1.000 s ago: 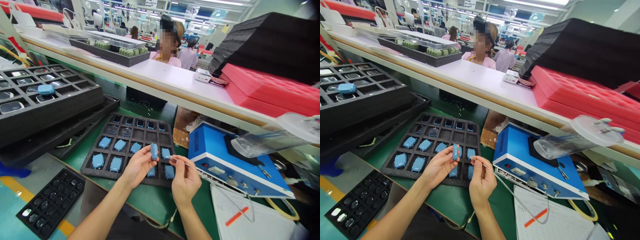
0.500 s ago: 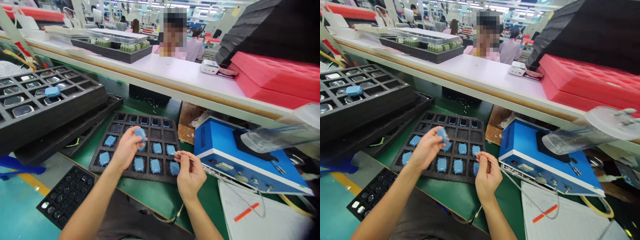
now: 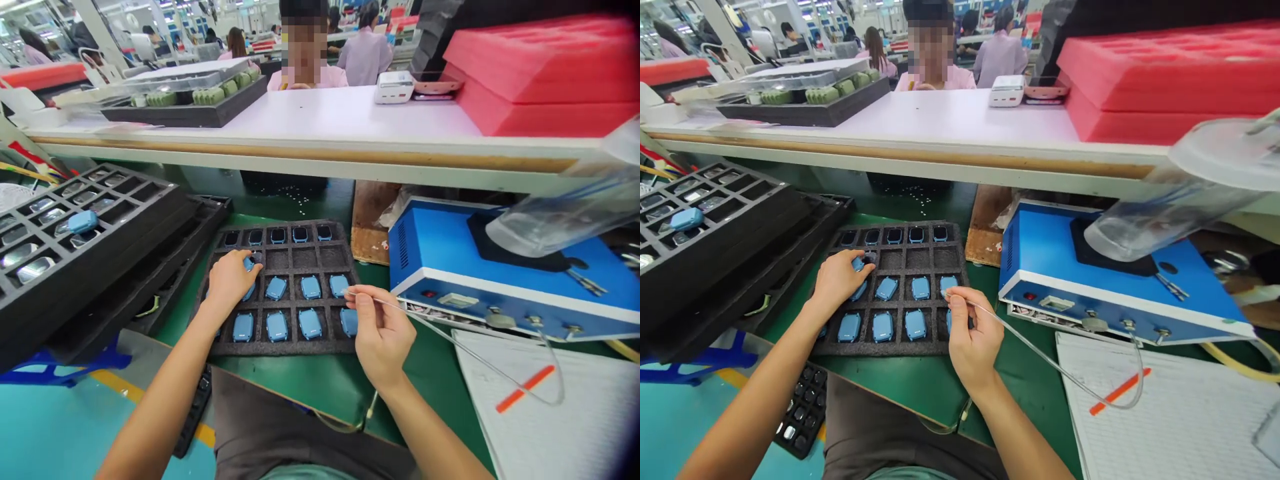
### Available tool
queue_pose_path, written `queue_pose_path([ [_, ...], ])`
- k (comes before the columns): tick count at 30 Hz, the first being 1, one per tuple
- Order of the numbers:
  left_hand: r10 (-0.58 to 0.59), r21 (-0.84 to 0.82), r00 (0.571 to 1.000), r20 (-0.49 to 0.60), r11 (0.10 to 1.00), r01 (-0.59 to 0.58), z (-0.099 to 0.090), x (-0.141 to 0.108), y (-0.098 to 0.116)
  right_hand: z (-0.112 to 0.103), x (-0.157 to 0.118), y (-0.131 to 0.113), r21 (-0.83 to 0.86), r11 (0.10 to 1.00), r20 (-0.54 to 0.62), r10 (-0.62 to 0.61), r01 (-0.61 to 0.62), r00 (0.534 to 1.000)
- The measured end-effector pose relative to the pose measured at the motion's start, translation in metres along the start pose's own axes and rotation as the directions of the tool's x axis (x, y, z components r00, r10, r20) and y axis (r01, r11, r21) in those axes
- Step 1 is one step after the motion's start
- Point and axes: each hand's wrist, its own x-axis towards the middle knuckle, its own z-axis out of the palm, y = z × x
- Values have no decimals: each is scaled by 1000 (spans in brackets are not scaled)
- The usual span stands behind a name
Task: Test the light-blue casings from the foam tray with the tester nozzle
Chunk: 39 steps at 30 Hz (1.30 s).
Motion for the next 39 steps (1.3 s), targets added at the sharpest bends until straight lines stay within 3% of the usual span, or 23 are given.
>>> queue_pose_path([
  [5,-1,31,1000,-1,1000,1,-1,7,1,-1,1,-1,-20,1000,20,-7,7,1000],
  [12,58,-118,988,-144,990,-76,7,0,-10,-1,0,2,-18,1000,27,-2,2,1000],
  [17,102,-233,979,-176,962,-142,12,-3,-13,0,-1,5,-23,1000,44,12,-11,999],
  [23,-19,-433,983,-185,899,-64,13,-2,-14,0,-1,5,-37,999,40,13,-11,999],
  [27,-178,-629,976,-127,775,59,9,1,-15,0,-1,5,-38,999,39,6,-5,999],
  [30,-257,-789,966,-12,596,148,4,4,-18,0,-1,4,-47,999,38,5,-3,999],
  [34,-276,-901,950,147,359,244,-11,9,-22,0,-1,2,-63,998,34,11,-9,999],
  [36,-270,-914,944,189,302,270,-18,10,-24,-1,-2,2,-60,998,36,14,-12,999],
  [39,-272,-914,940,205,292,283,-22,11,-27,-1,-3,2,-60,998,40,22,-19,999],
])
